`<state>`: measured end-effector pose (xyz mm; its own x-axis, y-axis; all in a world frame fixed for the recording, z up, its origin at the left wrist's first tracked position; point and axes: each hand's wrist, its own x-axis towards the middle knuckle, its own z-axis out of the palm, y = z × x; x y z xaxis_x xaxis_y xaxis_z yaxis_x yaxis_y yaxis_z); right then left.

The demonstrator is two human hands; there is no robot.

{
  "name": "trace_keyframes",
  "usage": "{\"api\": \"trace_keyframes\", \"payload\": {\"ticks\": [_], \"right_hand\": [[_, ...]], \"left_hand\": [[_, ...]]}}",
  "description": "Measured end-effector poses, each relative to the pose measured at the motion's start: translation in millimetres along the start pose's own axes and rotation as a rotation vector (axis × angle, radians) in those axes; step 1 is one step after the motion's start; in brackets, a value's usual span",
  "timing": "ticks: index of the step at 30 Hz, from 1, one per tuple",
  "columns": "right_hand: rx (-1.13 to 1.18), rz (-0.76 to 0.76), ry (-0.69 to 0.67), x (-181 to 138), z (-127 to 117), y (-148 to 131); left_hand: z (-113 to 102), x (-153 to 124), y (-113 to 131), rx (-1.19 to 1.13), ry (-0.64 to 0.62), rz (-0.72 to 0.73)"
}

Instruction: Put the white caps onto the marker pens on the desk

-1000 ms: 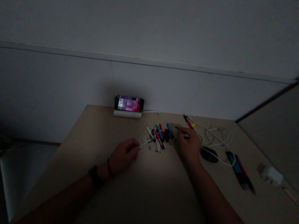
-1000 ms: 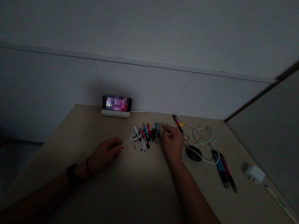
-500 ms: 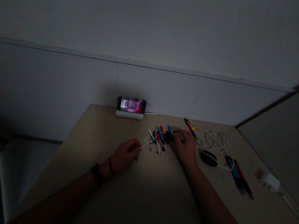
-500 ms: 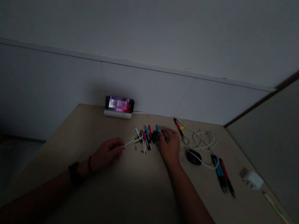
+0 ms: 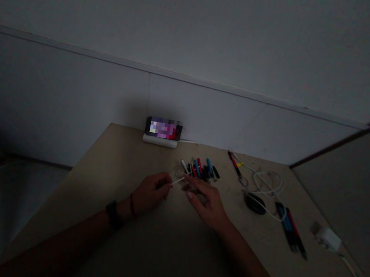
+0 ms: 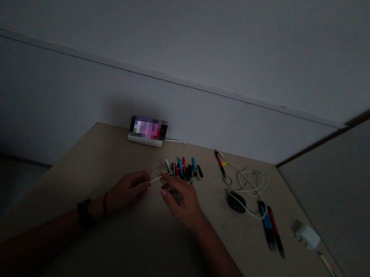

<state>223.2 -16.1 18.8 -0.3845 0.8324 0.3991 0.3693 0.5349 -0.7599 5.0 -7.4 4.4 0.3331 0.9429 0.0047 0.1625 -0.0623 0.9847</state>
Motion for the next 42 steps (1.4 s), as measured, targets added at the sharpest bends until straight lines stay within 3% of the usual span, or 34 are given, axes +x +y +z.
{"api": "trace_keyframes", "payload": {"ticks": [5,21,29,36,42], "right_hand": [[0.022,0.036,-0.023,0.7,2.4,-3.2],[-0.012,0.128,0.090,1.8,1.0,3.0],[0.071,0.224,0.245,2.9,3.7,8.0],[0.049,0.112,0.018,1.0,5.5,-0.4],[0.007,0.110,-0.039,0.4,4.8,-0.4]], "left_hand": [[0.1,0.1,-2.2,0.012,-0.015,0.009],[0.1,-0.7,1.3,0.042,-0.003,-0.014],[0.1,-1.6,1.7,0.030,0.007,-0.030],[0.0,0.5,0.3,0.031,-0.026,-0.010],[0.1,-0.8,4.0,0.042,-0.080,-0.002]]}}
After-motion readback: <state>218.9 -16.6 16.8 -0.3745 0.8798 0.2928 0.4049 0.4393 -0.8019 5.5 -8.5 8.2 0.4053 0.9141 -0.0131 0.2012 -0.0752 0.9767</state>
